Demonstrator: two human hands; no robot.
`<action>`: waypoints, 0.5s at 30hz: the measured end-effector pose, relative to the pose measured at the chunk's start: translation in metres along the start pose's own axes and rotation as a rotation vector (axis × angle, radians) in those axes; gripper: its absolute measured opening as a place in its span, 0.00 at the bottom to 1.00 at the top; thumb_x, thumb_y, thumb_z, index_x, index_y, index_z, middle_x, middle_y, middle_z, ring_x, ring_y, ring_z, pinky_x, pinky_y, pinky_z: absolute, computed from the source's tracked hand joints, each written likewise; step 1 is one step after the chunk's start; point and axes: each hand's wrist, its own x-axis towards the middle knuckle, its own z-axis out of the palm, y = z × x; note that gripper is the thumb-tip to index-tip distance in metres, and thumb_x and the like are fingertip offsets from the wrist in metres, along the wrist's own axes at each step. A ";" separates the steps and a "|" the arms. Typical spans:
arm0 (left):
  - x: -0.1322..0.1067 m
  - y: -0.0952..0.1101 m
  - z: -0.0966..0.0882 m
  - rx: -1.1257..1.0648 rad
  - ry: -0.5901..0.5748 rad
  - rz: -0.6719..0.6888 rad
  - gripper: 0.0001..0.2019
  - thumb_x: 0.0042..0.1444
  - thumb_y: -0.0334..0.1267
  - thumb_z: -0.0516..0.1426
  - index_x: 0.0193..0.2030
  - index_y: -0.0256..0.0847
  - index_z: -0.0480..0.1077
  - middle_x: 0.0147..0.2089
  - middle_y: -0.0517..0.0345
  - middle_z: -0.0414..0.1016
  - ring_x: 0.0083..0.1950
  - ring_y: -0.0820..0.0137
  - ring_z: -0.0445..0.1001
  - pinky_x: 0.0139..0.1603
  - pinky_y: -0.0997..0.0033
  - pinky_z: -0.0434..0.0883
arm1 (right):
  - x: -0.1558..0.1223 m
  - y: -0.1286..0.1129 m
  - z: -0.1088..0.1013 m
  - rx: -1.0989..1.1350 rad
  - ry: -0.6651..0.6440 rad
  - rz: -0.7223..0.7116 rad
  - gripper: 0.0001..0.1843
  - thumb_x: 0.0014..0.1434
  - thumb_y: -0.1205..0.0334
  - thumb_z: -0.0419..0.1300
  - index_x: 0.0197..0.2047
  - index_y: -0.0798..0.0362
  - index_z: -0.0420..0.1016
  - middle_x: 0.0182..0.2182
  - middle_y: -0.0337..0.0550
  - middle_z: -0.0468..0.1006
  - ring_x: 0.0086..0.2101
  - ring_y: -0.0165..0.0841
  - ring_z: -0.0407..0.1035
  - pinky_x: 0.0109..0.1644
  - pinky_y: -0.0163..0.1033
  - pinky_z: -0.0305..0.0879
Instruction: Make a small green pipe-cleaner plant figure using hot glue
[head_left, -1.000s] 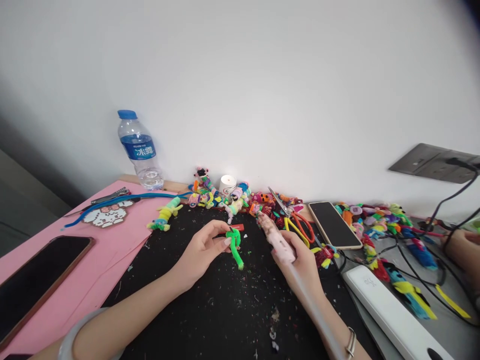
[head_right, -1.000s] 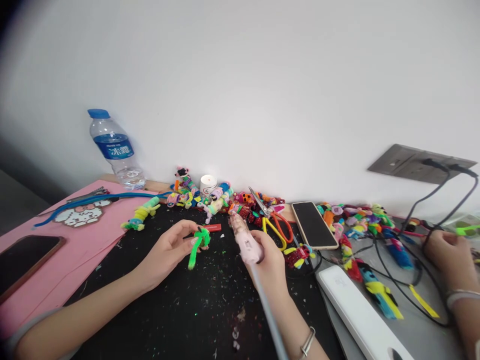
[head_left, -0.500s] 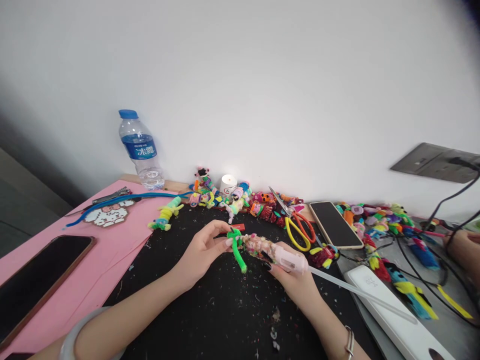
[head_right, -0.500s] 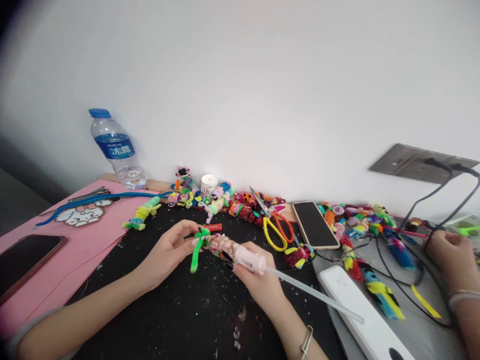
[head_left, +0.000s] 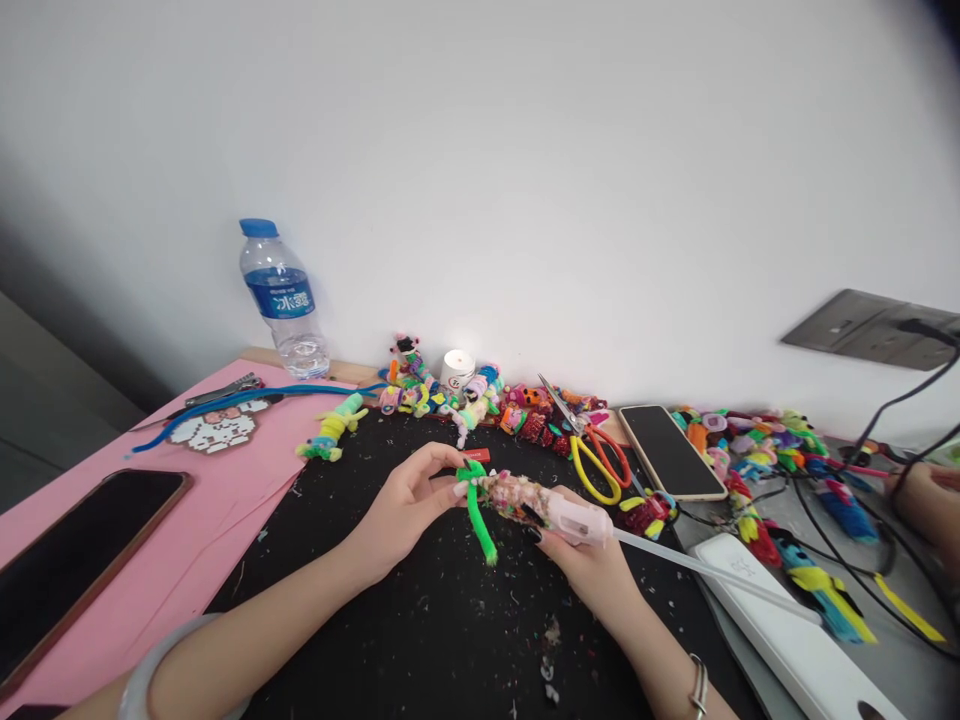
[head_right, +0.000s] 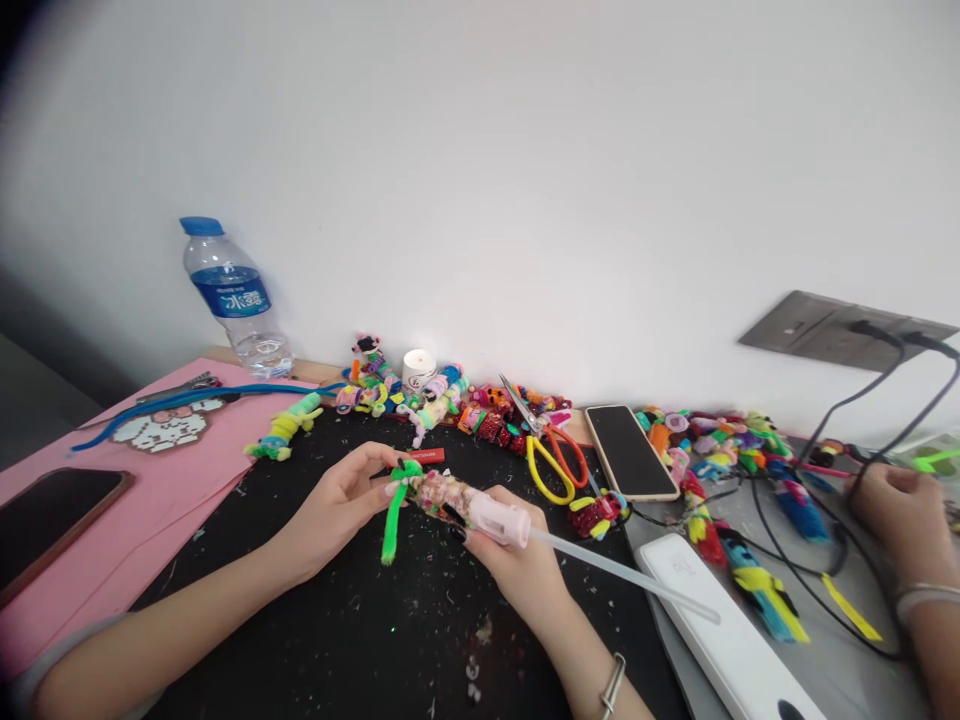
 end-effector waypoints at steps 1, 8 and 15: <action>0.000 0.000 0.000 0.003 0.001 -0.001 0.06 0.53 0.33 0.58 0.37 0.42 0.66 0.41 0.59 0.70 0.41 0.73 0.70 0.39 0.77 0.67 | 0.000 -0.001 0.000 -0.003 0.005 -0.001 0.07 0.50 0.62 0.59 0.27 0.53 0.64 0.22 0.34 0.62 0.23 0.27 0.56 0.26 0.31 0.57; -0.001 0.000 0.000 0.025 0.017 -0.010 0.07 0.52 0.34 0.59 0.37 0.42 0.66 0.42 0.58 0.70 0.42 0.71 0.69 0.40 0.74 0.67 | -0.001 -0.002 0.000 -0.049 0.017 -0.012 0.06 0.51 0.62 0.59 0.27 0.53 0.66 0.23 0.35 0.67 0.25 0.29 0.62 0.29 0.32 0.61; -0.001 0.000 -0.001 0.016 0.013 -0.029 0.07 0.52 0.35 0.58 0.38 0.42 0.65 0.41 0.59 0.68 0.42 0.71 0.69 0.40 0.74 0.66 | -0.004 0.010 0.000 -0.119 0.109 -0.020 0.06 0.50 0.59 0.60 0.30 0.52 0.71 0.25 0.40 0.74 0.29 0.35 0.69 0.31 0.34 0.66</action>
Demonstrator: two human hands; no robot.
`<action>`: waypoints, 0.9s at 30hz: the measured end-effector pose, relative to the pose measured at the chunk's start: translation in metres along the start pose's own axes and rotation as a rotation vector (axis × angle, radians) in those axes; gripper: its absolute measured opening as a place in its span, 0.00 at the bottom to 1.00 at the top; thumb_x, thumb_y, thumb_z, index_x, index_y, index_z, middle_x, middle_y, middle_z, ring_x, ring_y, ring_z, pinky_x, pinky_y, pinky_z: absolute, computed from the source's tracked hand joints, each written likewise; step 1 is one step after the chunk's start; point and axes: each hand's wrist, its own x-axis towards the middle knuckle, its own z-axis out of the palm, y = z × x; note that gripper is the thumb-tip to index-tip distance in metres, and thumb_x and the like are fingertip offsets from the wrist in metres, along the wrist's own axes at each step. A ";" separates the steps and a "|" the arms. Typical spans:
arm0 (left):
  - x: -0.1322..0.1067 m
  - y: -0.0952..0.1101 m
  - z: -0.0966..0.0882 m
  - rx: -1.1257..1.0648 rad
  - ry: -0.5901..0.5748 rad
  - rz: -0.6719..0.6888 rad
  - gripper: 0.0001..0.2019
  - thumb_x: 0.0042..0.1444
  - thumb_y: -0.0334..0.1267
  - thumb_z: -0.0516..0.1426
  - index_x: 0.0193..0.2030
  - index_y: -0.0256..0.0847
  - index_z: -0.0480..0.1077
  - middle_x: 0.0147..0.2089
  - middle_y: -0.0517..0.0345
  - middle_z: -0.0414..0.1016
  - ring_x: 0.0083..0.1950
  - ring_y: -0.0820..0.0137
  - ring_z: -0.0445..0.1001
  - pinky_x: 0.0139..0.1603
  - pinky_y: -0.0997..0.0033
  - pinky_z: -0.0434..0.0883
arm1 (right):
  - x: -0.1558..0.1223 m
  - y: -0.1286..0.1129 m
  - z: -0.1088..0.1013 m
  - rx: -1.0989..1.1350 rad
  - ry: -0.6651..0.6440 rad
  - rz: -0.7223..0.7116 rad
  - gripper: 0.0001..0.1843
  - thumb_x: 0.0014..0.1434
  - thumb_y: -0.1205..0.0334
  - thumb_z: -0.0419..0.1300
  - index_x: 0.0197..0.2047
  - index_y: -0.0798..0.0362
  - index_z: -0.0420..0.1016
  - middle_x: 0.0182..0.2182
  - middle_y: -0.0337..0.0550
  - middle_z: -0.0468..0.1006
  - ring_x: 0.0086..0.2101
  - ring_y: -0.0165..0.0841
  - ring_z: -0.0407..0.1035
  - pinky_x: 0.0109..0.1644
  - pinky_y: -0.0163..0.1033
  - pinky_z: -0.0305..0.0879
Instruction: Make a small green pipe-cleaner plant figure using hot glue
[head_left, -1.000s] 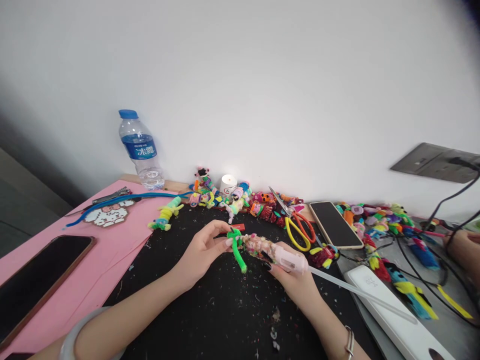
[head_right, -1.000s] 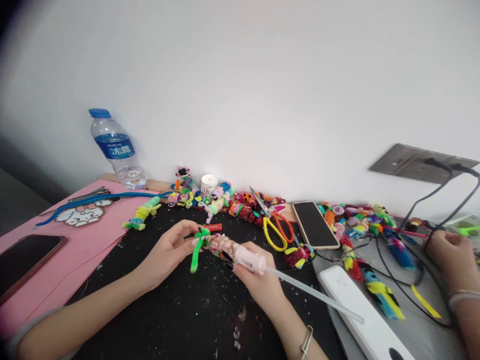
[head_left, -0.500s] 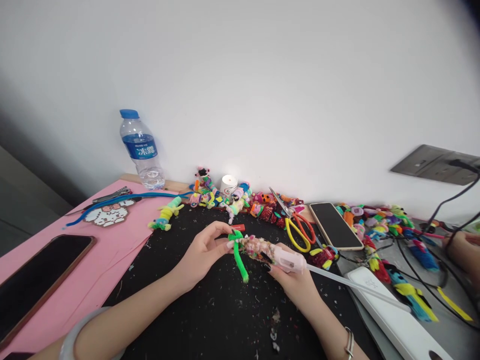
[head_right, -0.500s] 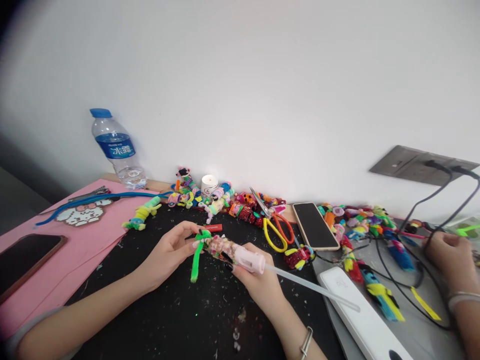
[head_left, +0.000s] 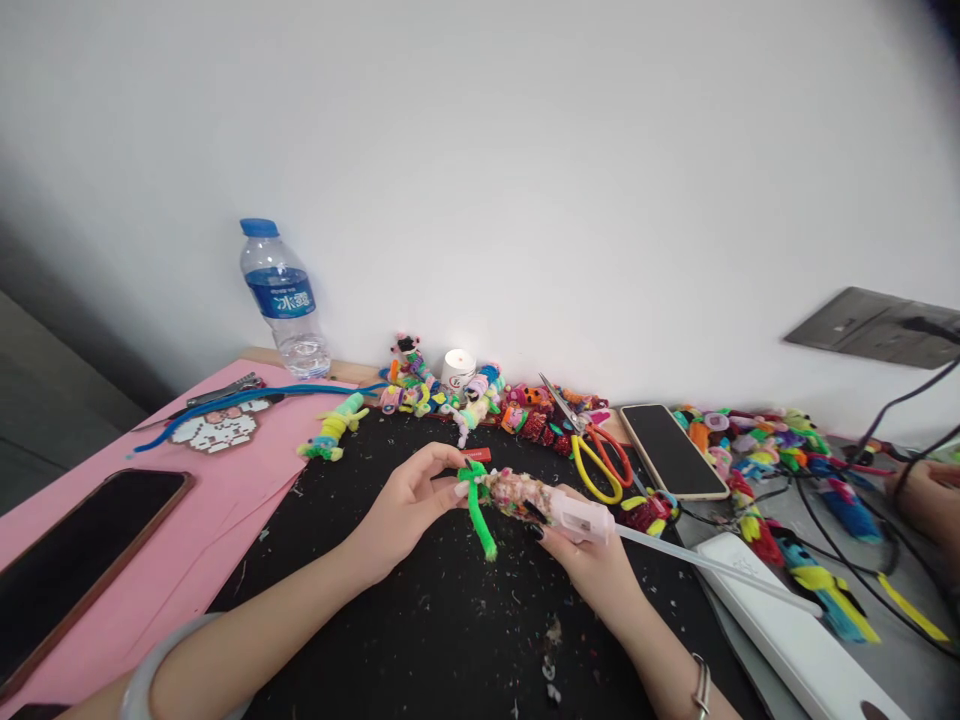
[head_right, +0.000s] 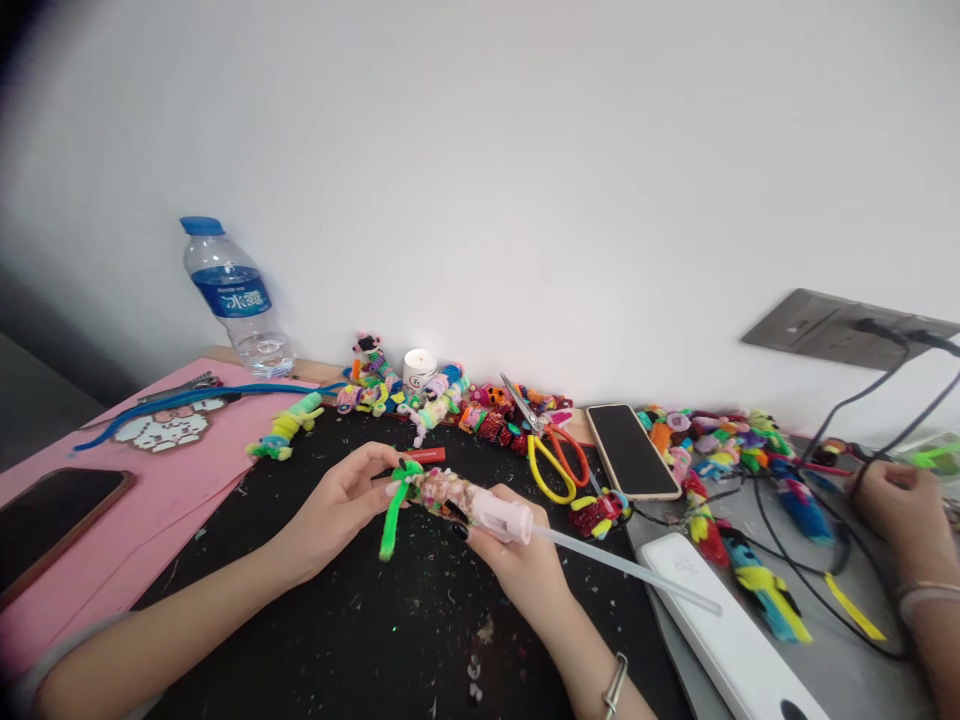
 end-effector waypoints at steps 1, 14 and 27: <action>0.000 0.000 0.000 0.000 -0.001 -0.005 0.07 0.52 0.35 0.58 0.38 0.42 0.65 0.42 0.59 0.67 0.42 0.71 0.68 0.40 0.74 0.67 | 0.000 0.001 0.000 -0.002 0.013 0.001 0.06 0.50 0.59 0.60 0.29 0.52 0.71 0.25 0.40 0.75 0.29 0.35 0.69 0.30 0.34 0.66; 0.000 0.000 0.000 -0.018 -0.012 -0.010 0.07 0.52 0.36 0.58 0.37 0.42 0.65 0.42 0.58 0.67 0.42 0.69 0.70 0.43 0.69 0.67 | 0.003 -0.002 -0.002 -0.032 0.013 -0.023 0.06 0.51 0.60 0.59 0.32 0.52 0.73 0.28 0.42 0.77 0.33 0.39 0.71 0.31 0.36 0.67; 0.000 -0.002 -0.002 -0.011 -0.028 -0.009 0.06 0.53 0.36 0.57 0.38 0.42 0.65 0.40 0.59 0.67 0.42 0.69 0.70 0.44 0.67 0.68 | 0.004 0.000 -0.001 -0.018 0.005 -0.020 0.07 0.52 0.62 0.59 0.36 0.52 0.73 0.32 0.43 0.78 0.37 0.40 0.71 0.35 0.37 0.68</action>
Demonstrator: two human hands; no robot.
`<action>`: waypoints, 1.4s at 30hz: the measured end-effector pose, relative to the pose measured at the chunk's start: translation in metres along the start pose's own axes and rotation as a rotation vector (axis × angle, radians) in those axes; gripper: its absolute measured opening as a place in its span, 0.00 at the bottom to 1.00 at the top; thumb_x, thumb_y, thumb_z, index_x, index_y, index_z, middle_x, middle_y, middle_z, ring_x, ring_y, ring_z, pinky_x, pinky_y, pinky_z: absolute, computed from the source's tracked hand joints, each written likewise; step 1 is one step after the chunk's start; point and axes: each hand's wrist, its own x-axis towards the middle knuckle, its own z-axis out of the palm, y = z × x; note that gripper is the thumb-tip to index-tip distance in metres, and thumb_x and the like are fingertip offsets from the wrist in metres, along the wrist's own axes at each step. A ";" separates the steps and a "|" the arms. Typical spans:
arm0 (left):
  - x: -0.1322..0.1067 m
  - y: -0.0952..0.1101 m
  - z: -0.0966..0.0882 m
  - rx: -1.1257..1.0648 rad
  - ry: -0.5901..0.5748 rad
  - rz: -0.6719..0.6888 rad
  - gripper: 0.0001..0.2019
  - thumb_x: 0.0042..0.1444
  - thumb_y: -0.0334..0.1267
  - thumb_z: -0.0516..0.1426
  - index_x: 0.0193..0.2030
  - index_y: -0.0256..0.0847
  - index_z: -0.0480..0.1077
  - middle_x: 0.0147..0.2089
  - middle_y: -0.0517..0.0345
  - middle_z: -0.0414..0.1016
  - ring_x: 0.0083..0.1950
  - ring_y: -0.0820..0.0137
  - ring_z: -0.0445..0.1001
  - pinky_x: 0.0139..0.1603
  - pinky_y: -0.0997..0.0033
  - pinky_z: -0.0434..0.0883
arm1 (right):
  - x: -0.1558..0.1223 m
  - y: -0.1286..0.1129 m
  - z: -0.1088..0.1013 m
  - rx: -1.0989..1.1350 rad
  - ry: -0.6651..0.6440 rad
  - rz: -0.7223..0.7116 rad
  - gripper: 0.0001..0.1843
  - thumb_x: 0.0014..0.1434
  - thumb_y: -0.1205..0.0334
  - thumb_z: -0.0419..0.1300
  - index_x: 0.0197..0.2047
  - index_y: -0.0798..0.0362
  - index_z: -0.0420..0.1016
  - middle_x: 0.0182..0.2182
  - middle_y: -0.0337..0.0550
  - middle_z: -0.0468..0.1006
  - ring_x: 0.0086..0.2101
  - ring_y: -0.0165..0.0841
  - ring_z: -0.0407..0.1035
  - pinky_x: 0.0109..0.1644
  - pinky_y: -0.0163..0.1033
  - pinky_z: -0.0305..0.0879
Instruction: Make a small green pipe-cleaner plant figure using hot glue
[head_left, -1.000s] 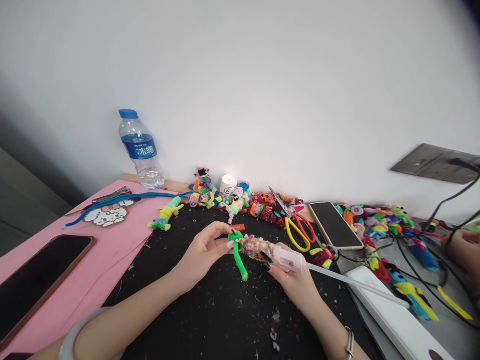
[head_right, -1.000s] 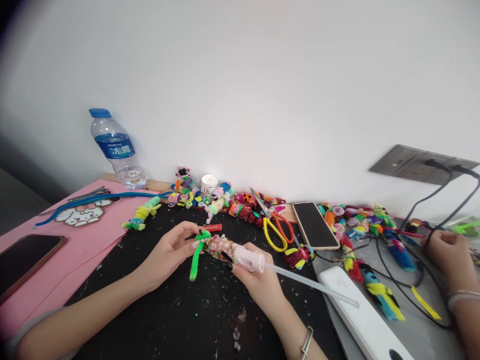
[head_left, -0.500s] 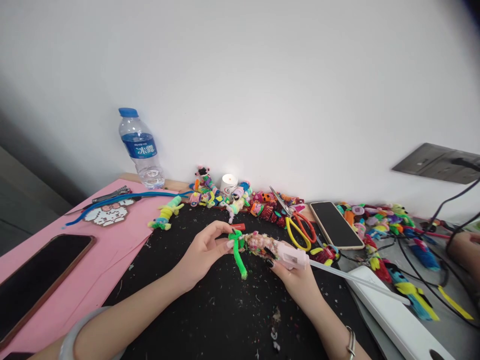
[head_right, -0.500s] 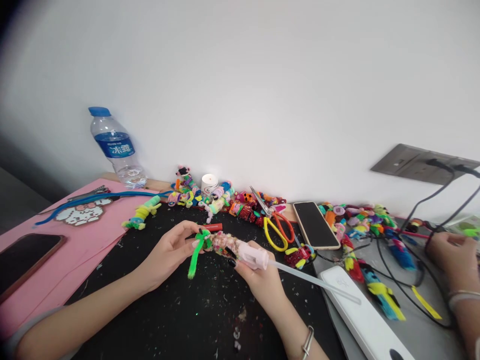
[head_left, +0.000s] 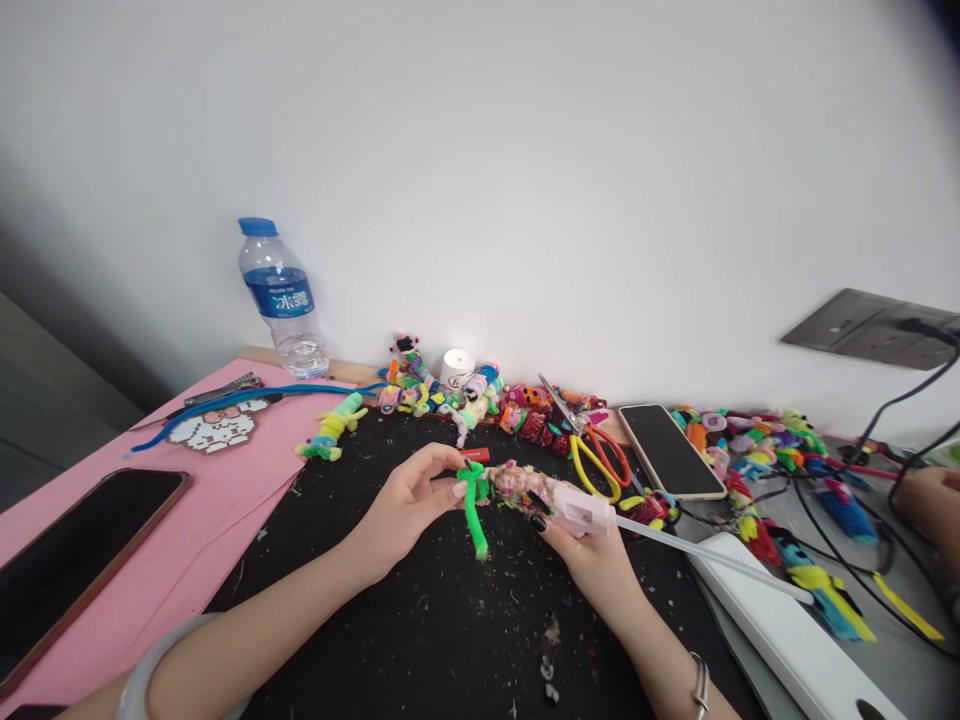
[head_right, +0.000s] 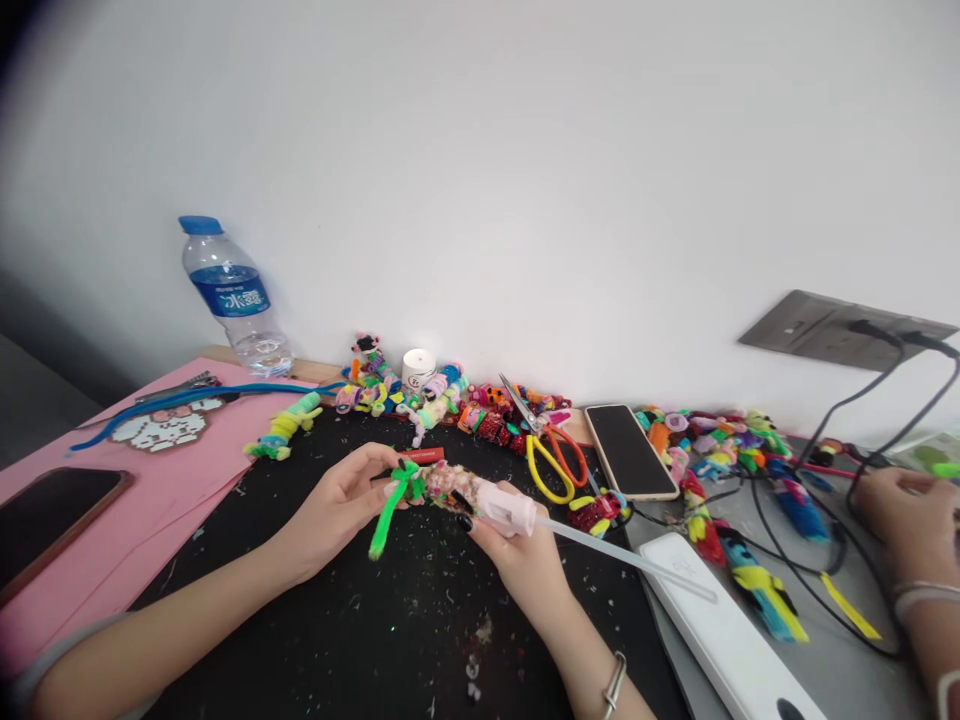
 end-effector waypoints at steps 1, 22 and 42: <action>0.000 0.000 0.000 0.002 0.000 -0.001 0.06 0.53 0.36 0.57 0.38 0.42 0.65 0.40 0.59 0.67 0.41 0.69 0.70 0.44 0.67 0.68 | 0.000 0.000 0.000 -0.004 -0.007 -0.001 0.08 0.52 0.62 0.58 0.37 0.52 0.73 0.33 0.43 0.78 0.38 0.40 0.71 0.35 0.37 0.68; 0.001 0.000 -0.001 0.030 0.036 0.042 0.07 0.52 0.35 0.59 0.38 0.41 0.66 0.39 0.58 0.69 0.42 0.69 0.70 0.44 0.66 0.68 | 0.009 -0.006 -0.003 -0.376 0.041 0.044 0.17 0.50 0.64 0.56 0.46 0.52 0.68 0.41 0.46 0.74 0.40 0.40 0.69 0.43 0.43 0.64; -0.004 -0.007 0.005 0.258 -0.205 -0.005 0.05 0.53 0.34 0.57 0.38 0.39 0.67 0.39 0.57 0.71 0.43 0.70 0.70 0.45 0.70 0.66 | -0.004 -0.032 0.010 -0.066 0.074 -0.142 0.09 0.50 0.71 0.61 0.33 0.48 0.75 0.34 0.40 0.63 0.38 0.35 0.62 0.43 0.40 0.59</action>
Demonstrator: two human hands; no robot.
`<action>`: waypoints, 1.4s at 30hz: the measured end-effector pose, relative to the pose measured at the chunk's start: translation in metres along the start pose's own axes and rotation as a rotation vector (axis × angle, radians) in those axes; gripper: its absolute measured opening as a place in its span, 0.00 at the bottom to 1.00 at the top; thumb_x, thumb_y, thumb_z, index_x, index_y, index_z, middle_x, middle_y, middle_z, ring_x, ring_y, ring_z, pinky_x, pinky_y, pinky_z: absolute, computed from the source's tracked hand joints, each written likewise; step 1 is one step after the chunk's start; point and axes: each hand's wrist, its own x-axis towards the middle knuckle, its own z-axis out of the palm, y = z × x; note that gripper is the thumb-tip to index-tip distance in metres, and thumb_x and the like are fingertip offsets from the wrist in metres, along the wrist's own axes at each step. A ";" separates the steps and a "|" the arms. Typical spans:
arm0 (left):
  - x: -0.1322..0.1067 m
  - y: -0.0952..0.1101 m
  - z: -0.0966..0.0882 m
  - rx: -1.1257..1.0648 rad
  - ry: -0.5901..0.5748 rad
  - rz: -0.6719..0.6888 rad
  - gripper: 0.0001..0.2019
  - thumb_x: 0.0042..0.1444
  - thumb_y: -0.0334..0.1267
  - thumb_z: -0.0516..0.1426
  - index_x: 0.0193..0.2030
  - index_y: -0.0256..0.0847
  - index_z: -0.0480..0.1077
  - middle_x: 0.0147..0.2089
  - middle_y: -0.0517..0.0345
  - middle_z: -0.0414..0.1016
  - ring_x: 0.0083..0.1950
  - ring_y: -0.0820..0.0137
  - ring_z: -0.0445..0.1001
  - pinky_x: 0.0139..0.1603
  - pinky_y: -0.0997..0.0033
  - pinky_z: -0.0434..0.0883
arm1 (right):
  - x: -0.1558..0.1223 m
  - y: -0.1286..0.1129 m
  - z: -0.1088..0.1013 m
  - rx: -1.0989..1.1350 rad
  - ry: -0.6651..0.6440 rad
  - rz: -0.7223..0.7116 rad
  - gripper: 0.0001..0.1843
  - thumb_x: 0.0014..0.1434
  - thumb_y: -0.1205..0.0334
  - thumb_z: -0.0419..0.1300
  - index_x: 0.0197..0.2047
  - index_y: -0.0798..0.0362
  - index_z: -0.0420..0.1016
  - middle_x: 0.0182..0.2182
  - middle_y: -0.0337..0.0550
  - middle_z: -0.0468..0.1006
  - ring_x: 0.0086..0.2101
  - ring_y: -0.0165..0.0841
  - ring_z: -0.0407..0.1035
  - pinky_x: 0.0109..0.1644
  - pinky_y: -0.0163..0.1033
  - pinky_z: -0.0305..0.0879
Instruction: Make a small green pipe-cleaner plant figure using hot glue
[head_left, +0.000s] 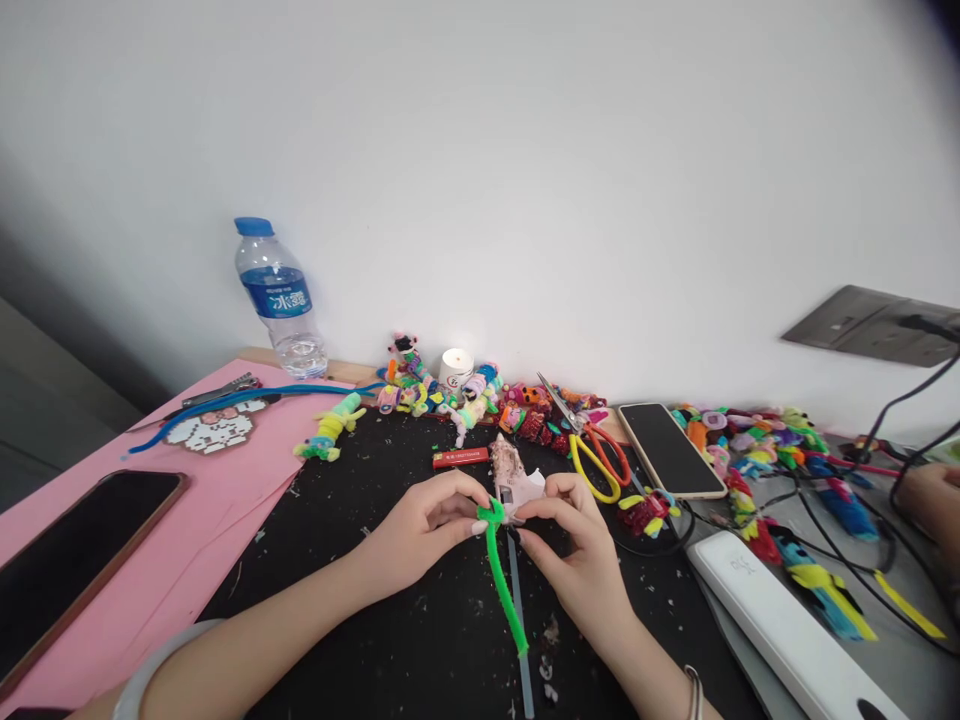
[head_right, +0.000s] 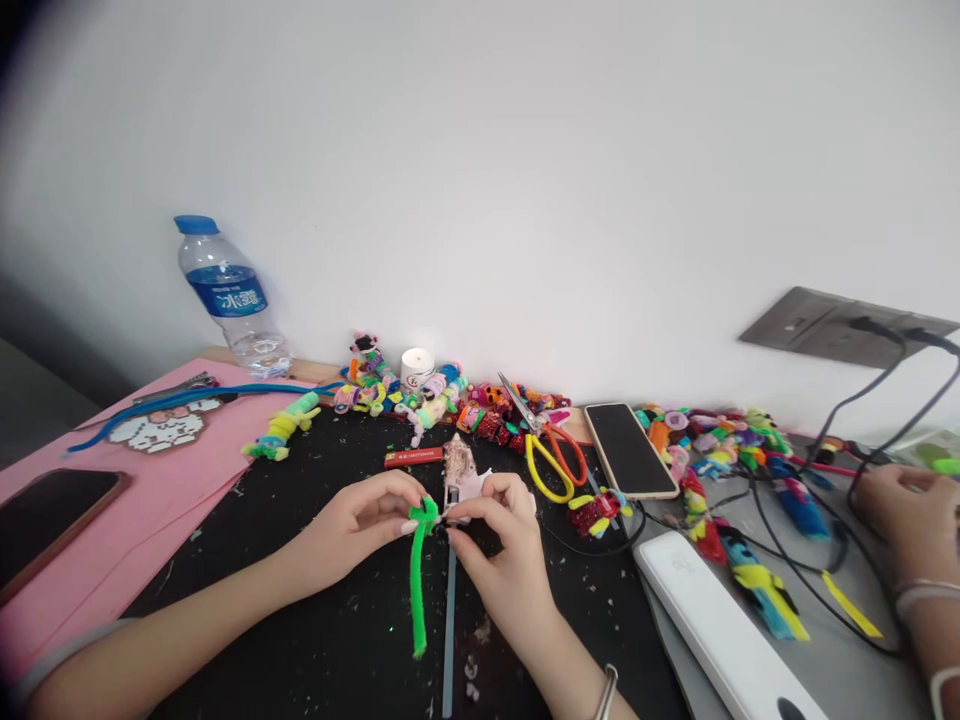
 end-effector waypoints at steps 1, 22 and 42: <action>0.000 0.000 0.000 0.000 -0.005 0.003 0.05 0.54 0.34 0.57 0.38 0.39 0.67 0.39 0.57 0.71 0.43 0.70 0.70 0.45 0.70 0.66 | 0.000 0.000 0.000 0.004 -0.002 0.005 0.09 0.50 0.71 0.60 0.33 0.48 0.75 0.34 0.40 0.63 0.38 0.35 0.62 0.43 0.39 0.59; 0.001 0.001 -0.001 0.005 0.023 -0.014 0.05 0.53 0.34 0.57 0.37 0.40 0.67 0.40 0.58 0.72 0.42 0.71 0.71 0.45 0.72 0.66 | 0.001 0.001 -0.002 0.040 0.033 0.028 0.07 0.53 0.70 0.60 0.32 0.48 0.75 0.32 0.38 0.62 0.36 0.32 0.62 0.40 0.36 0.58; 0.000 0.003 0.000 -0.050 0.007 -0.037 0.07 0.52 0.35 0.57 0.38 0.39 0.67 0.40 0.56 0.72 0.44 0.69 0.70 0.47 0.68 0.65 | -0.001 -0.001 -0.003 0.022 0.015 0.041 0.06 0.53 0.68 0.60 0.31 0.47 0.76 0.32 0.39 0.64 0.36 0.34 0.63 0.41 0.39 0.59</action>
